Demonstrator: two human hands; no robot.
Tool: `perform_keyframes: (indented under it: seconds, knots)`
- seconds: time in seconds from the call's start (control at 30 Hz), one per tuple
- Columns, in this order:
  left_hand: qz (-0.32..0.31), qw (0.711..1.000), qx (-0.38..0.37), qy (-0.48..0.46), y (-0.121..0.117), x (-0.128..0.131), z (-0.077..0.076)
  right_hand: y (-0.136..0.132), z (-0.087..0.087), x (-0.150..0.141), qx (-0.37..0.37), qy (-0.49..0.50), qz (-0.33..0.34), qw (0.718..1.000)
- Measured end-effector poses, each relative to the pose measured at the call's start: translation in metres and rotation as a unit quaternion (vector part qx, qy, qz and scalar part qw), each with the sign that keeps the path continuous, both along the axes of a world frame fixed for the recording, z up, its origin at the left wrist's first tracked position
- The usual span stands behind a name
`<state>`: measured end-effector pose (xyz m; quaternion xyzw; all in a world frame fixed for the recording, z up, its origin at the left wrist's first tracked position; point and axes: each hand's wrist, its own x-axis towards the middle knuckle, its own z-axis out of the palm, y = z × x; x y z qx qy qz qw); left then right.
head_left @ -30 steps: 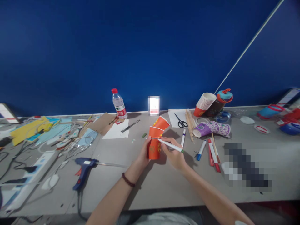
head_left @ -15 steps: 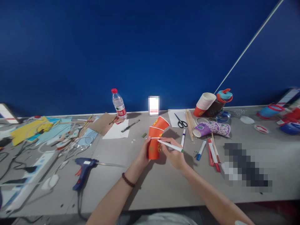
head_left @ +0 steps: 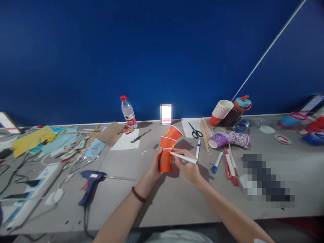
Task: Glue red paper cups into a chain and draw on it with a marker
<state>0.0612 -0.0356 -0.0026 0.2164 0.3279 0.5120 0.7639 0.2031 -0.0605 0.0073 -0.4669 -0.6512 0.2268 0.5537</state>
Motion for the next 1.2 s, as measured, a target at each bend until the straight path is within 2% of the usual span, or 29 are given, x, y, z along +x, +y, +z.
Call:
perform_keyframes:
  seconds: [0.63,0.97,1.2]
  knots:
    - [0.002,1.0,-0.005,-0.006,-0.0007,0.0005,0.0044,0.0029,-0.0049,0.0016,0.008,0.008,0.001,1.0]
    - [0.003,1.0,-0.003,-0.016,0.0,-0.0001,0.0015,0.0036,-0.0076,0.0028,-0.015,0.03,0.008,0.999]
    - [-0.007,1.0,0.016,-0.009,-0.0012,0.0003,0.0057,0.0045,-0.0078,0.0033,-0.026,0.041,0.009,0.999]
